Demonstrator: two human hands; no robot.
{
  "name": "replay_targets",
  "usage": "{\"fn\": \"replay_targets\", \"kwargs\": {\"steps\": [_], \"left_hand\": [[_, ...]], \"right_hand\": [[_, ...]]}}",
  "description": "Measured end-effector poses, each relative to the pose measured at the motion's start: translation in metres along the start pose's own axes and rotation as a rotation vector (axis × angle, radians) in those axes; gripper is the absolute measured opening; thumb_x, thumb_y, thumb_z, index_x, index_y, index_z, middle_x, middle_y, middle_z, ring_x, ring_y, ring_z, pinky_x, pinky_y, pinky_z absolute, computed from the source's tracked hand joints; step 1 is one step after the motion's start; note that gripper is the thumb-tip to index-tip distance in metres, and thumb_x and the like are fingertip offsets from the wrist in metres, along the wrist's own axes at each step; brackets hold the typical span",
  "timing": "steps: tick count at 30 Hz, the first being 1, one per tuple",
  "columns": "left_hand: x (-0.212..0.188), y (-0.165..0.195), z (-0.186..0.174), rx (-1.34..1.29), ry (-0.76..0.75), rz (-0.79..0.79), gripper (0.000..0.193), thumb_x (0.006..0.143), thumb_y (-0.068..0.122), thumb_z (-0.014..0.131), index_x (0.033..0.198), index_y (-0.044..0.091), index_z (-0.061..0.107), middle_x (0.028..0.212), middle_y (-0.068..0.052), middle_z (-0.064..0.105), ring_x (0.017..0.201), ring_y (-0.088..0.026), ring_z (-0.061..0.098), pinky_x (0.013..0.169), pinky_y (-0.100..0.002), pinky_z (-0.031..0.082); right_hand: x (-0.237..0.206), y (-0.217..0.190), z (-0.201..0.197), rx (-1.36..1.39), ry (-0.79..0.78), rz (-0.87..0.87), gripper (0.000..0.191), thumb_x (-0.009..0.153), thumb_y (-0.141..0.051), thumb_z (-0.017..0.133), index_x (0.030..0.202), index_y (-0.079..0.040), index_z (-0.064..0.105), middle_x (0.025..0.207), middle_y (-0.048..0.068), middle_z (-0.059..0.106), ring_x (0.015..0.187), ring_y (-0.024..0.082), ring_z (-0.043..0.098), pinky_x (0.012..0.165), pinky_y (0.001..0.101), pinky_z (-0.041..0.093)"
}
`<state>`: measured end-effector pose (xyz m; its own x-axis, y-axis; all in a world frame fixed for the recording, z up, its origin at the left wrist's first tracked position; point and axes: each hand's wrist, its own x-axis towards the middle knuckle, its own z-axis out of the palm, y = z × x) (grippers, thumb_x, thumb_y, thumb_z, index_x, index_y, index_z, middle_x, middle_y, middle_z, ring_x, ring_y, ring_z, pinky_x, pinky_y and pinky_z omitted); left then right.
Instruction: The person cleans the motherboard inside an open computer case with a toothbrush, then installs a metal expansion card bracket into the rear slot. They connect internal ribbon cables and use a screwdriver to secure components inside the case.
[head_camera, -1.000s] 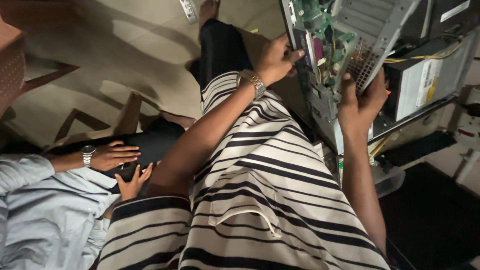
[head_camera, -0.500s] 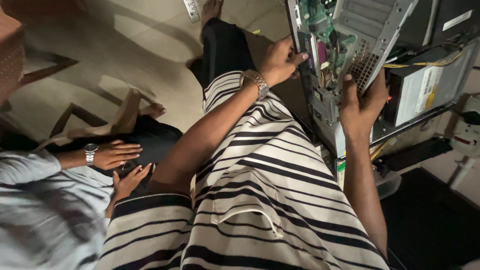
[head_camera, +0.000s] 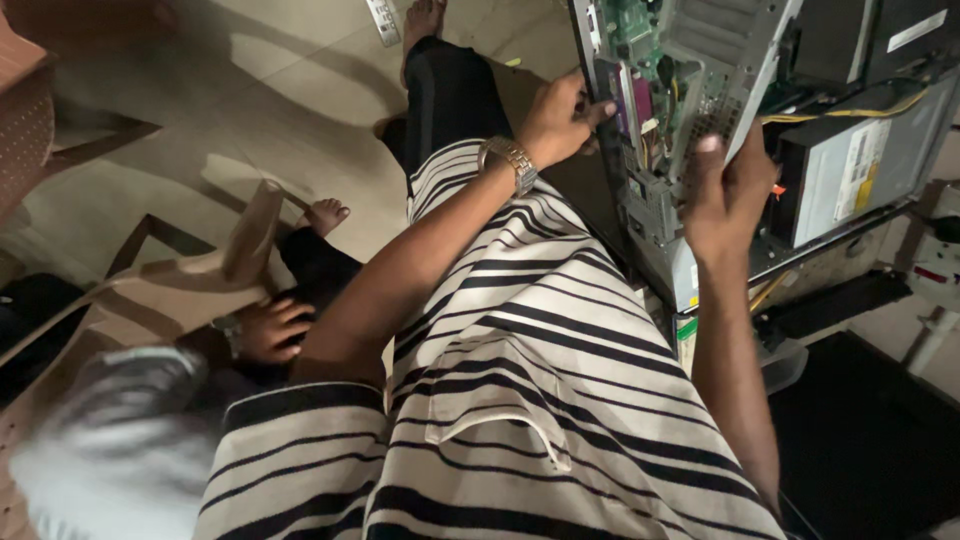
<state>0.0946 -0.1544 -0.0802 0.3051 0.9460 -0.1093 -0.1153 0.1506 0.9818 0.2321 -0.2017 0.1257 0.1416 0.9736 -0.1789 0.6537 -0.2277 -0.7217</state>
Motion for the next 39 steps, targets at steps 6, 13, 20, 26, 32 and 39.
{"fn": "replay_targets", "kwargs": {"steps": [6, 13, 20, 26, 32, 39], "left_hand": [[0.004, 0.035, -0.027, 0.121, -0.188, -0.409, 0.038, 0.093, 0.029, 0.074, 0.121, 0.005, 0.062, 0.094, -0.01, 0.078, 0.08, -0.021, 0.081, 0.076, -0.035, 0.063], [0.007, 0.084, -0.066, 0.381, 0.369, 0.403, 0.051, 0.104, 0.021, 0.071, 0.146, 0.006, 0.046, 0.145, -0.019, 0.055, 0.135, -0.039, 0.056, 0.116, -0.044, 0.048], [0.03, 0.099, -0.062, 0.352, 0.313, 0.35, 0.038, 0.102, 0.009, 0.069, 0.138, 0.009, 0.057, 0.135, -0.016, 0.065, 0.127, -0.038, 0.063, 0.11, -0.041, 0.052], [0.029, 0.098, -0.081, 0.367, 0.269, 0.369, 0.034, 0.098, -0.002, 0.064, 0.13, 0.008, 0.062, 0.124, -0.016, 0.069, 0.117, -0.039, 0.067, 0.1, -0.043, 0.055], [0.031, 0.098, -0.087, 0.364, 0.239, 0.369, 0.032, 0.096, -0.004, 0.066, 0.126, 0.006, 0.062, 0.121, -0.017, 0.07, 0.115, -0.04, 0.068, 0.098, -0.043, 0.056], [0.033, 0.096, -0.096, 0.372, 0.196, 0.342, 0.033, 0.094, -0.005, 0.068, 0.125, 0.005, 0.064, 0.118, -0.018, 0.071, 0.112, -0.04, 0.068, 0.097, -0.043, 0.056]], "right_hand": [[0.003, -0.005, -0.001, 0.007, -0.012, -0.144, 0.046, 0.122, -0.039, 0.049, 0.133, 0.005, 0.056, 0.105, 0.004, 0.066, 0.09, 0.009, 0.055, 0.08, 0.0279, 0.046], [-0.002, -0.017, 0.01, -0.079, 0.025, -0.003, 0.037, 0.115, -0.031, 0.054, 0.127, 0.003, 0.061, 0.087, 0.007, 0.061, 0.078, 0.01, 0.051, 0.072, 0.0305, 0.045], [-0.006, -0.022, 0.02, -0.193, 0.048, -0.108, 0.026, 0.115, -0.02, 0.055, 0.126, 0.002, 0.061, 0.097, 0.018, 0.065, 0.085, 0.029, 0.061, 0.081, 0.0413, 0.05], [-0.011, -0.025, 0.034, -0.302, -0.002, -0.05, 0.022, 0.109, -0.015, 0.059, 0.12, 0.004, 0.061, 0.091, 0.025, 0.063, 0.083, 0.044, 0.061, 0.078, 0.0499, 0.046], [-0.008, -0.039, 0.031, -0.268, -0.049, -0.027, 0.022, 0.106, -0.016, 0.062, 0.113, 0.005, 0.062, 0.091, 0.027, 0.063, 0.076, 0.045, 0.058, 0.072, 0.0506, 0.045], [0.0, -0.052, 0.025, -0.239, -0.068, -0.08, 0.026, 0.109, -0.019, 0.062, 0.118, 0.005, 0.062, 0.095, 0.027, 0.065, 0.084, 0.045, 0.063, 0.077, 0.0495, 0.048]]}}
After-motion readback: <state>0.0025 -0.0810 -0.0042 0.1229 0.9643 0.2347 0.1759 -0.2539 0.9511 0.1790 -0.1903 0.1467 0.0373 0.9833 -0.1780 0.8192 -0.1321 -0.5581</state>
